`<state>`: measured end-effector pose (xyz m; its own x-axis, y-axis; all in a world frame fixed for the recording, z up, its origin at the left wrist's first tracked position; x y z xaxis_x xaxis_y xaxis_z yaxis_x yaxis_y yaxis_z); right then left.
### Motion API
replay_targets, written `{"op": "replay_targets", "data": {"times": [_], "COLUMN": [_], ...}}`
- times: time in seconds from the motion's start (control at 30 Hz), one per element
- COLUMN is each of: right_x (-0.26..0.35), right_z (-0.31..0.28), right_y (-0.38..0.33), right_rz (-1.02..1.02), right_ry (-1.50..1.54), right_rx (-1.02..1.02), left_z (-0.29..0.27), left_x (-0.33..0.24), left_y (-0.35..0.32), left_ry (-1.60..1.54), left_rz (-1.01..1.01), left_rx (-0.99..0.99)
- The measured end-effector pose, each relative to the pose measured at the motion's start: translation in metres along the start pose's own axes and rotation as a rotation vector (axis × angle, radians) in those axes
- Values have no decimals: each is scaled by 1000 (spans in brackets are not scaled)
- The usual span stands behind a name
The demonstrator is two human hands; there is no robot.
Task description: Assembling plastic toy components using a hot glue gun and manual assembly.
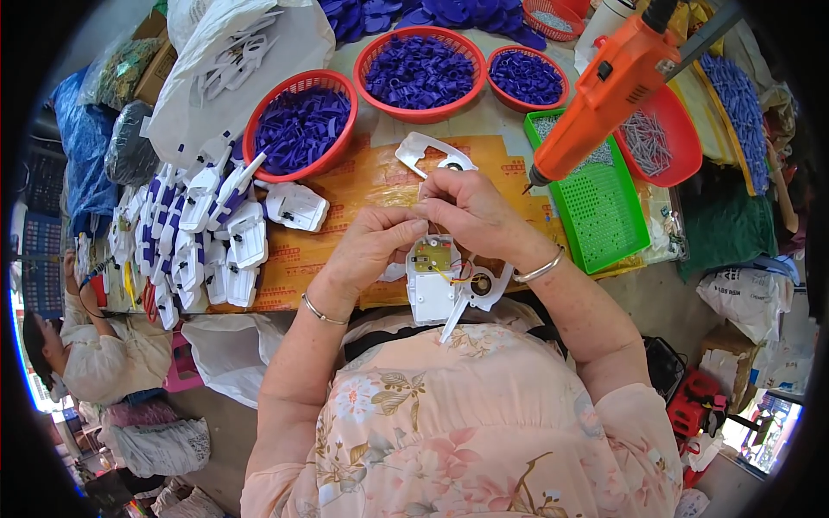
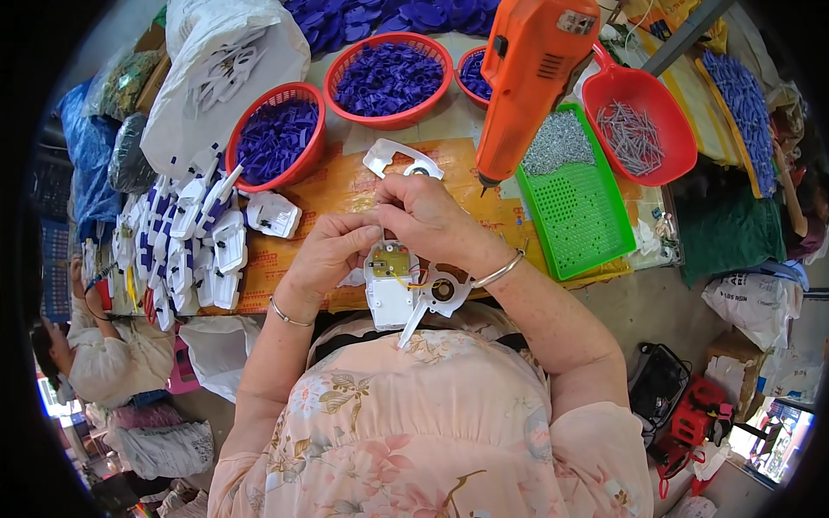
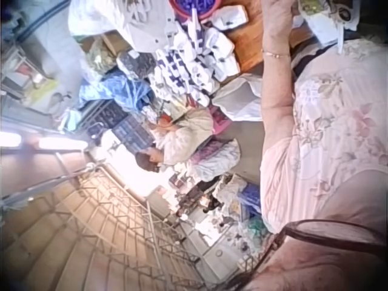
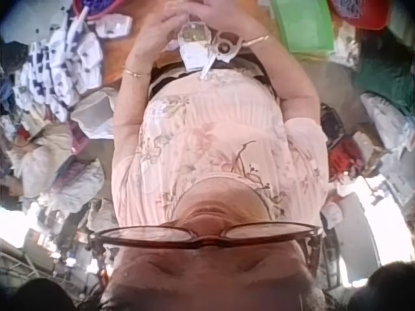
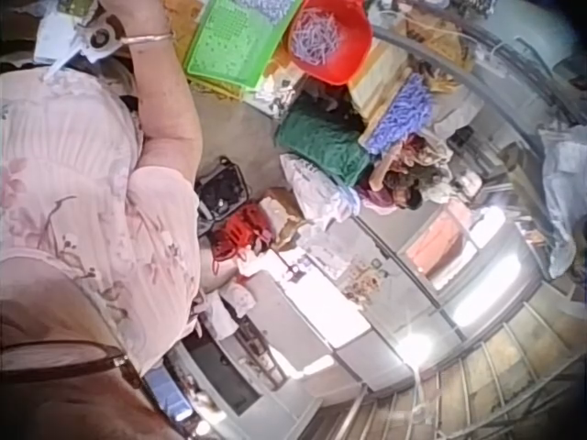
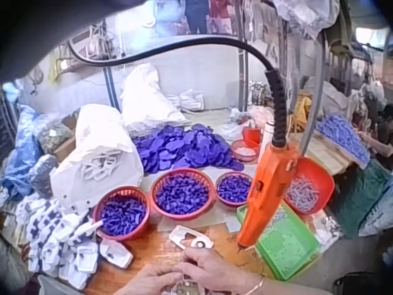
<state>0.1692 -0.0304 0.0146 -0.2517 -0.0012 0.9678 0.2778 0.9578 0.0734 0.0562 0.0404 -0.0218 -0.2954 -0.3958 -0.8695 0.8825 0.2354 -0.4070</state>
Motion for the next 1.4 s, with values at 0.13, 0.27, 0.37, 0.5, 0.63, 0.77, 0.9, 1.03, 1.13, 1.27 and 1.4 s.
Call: {"op": "replay_targets", "data": {"times": [0.13,0.27,0.37,0.5,0.63,0.77,0.9,1.03,1.13,1.27,1.4], "right_x": [1,0,2,2,3,5,5,4,3,-1,1], "right_z": [1,1,1,2,2,3,3,3,3,5,4], "right_y": [0,1,0,-1,-1,-4,-5,-5,-5,-4,-5], "right_rz": [6,-14,-59,-3,-70,-66,-86,-64,-67,-66,-71], "right_ry": [27,23,-8,2,-39,-20,-6,17,32,34,66], "right_rx": [2,-2,-17,-23,-40,-55,-64,-56,-60,-61,-82], "left_z": [2,3,2,1,-1,-3,0,1,1,1,0], "left_x": [0,-2,-5,-6,0,2,0,-1,-1,-1,0], "left_y": [0,0,-1,-1,3,2,0,-1,0,-1,-1], "left_ry": [-39,-65,-38,-16,-52,-41,3,13,20,18,5], "left_rz": [-25,-20,-16,0,1,11,13,18,11,10,11], "left_rx": [-7,-31,-26,-22,-33,-38,-38,-36,-31,-15,-12]}}
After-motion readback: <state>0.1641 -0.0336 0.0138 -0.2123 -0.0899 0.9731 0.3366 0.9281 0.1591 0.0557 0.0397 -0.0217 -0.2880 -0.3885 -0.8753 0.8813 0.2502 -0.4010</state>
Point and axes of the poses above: each hand's wrist, its own y-axis towards the middle knuckle, its own z-axis out of the palm, x = y × z, the point moved 6 cm from there along y, towards the middle knuckle, and after that the axes turned 3 degrees about -z, right-handed, at the moved point
